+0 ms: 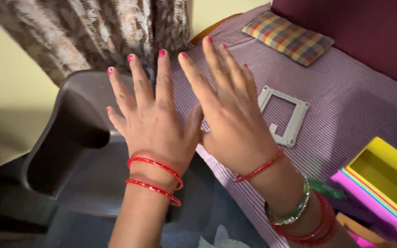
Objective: The person assembles a white plastic shelving unit by hand, connecting frame pieces and inserting vertical supports. The person works on a bed with striped sheets, handling multiple white plastic components and securing them into place.
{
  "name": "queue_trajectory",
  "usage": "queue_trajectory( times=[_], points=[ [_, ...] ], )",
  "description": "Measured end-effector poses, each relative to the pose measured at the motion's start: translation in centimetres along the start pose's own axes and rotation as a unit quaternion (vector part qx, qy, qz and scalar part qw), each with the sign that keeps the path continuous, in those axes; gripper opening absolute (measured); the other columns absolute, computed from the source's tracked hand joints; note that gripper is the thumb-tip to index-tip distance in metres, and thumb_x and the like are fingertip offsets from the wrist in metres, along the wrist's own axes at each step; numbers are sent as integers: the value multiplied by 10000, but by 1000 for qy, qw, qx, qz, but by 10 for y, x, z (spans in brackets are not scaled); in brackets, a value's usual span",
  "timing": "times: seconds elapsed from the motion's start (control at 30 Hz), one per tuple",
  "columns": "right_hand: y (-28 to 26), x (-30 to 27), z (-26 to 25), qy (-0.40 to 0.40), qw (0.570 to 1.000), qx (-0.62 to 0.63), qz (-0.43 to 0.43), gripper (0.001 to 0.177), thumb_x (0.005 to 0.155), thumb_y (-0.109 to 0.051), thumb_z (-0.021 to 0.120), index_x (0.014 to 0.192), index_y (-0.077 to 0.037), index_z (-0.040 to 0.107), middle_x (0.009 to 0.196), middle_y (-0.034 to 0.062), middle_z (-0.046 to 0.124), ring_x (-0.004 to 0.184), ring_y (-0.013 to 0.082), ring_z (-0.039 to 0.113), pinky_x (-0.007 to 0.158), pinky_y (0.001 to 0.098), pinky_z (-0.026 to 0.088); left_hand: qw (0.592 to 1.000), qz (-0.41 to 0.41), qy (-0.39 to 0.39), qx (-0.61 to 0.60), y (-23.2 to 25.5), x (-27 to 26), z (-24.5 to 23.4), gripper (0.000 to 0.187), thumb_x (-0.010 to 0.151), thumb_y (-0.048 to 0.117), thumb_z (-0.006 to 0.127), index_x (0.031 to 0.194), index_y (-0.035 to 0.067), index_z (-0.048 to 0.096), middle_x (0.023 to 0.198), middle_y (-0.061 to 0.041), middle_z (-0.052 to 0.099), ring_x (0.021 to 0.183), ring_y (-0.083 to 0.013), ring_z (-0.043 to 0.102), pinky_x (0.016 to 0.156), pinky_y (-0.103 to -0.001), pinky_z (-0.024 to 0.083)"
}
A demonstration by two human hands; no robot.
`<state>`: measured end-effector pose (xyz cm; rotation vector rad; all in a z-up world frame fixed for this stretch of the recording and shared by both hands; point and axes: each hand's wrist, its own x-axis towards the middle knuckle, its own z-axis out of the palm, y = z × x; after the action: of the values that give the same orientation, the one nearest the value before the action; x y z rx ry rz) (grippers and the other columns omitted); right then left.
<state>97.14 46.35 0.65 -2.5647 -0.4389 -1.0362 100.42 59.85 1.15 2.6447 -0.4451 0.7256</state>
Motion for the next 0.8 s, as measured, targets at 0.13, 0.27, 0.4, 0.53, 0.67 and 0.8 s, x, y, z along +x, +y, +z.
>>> queue_trajectory(
  times=[0.13, 0.27, 0.4, 0.53, 0.67, 0.8],
  points=[
    [42, 21, 21, -14, 1000, 6, 7, 883, 791, -41, 716, 1593, -97, 352, 1661, 273, 245, 1532, 467, 271, 1219, 632, 244, 1000, -3, -26, 3, 8, 44, 33, 991, 781, 489, 773, 1599, 222, 280, 1652, -215, 150, 1497, -508, 32, 1036, -818, 192],
    [81, 29, 36, -22, 999, -6, 36, 867, 787, -33, 709, 1579, -95, 363, 1644, 277, 258, 1522, 459, 270, 1194, 640, 235, 997, -2, -72, 3, 21, 74, 66, 1023, 749, 486, 778, 1587, 231, 249, 1672, -215, 119, 1484, -498, 10, 1034, -808, 173],
    [112, 37, 47, -31, 997, -33, 62, 863, 778, 6, 678, 1576, -104, 368, 1648, 263, 279, 1530, 441, 277, 1210, 613, 259, 995, 14, -96, -7, 33, 98, 95, 1020, 757, 466, 775, 1593, 240, 236, 1648, -210, 110, 1494, -490, 4, 1047, -802, 175],
    [141, 46, 56, -37, 993, -45, 103, 861, 762, 32, 667, 1564, -100, 383, 1634, 263, 287, 1524, 439, 273, 1197, 615, 250, 992, 37, -123, -17, 40, 124, 123, 1003, 758, 458, 779, 1580, 223, 253, 1641, -212, 109, 1487, -497, -3, 1030, -805, 186],
    [171, 56, 68, -32, 989, -60, 132, 838, 776, 40, 647, 1563, -89, 389, 1629, 271, 295, 1523, 446, 281, 1206, 606, 257, 989, 79, -113, -47, 46, 149, 157, 956, 767, 438, 790, 1567, 210, 320, 1645, -216, 164, 1497, -503, 24, 1026, -812, 211],
    [197, 65, 86, -25, 980, -87, 179, 815, 790, 42, 644, 1557, -88, 402, 1632, 265, 308, 1513, 441, 297, 1206, 600, 258, 981, 120, -132, -72, 46, 181, 193, 943, 770, 415, 790, 1567, 192, 337, 1630, -237, 205, 1493, -522, 52, 1003, -821, 242]
  ],
)
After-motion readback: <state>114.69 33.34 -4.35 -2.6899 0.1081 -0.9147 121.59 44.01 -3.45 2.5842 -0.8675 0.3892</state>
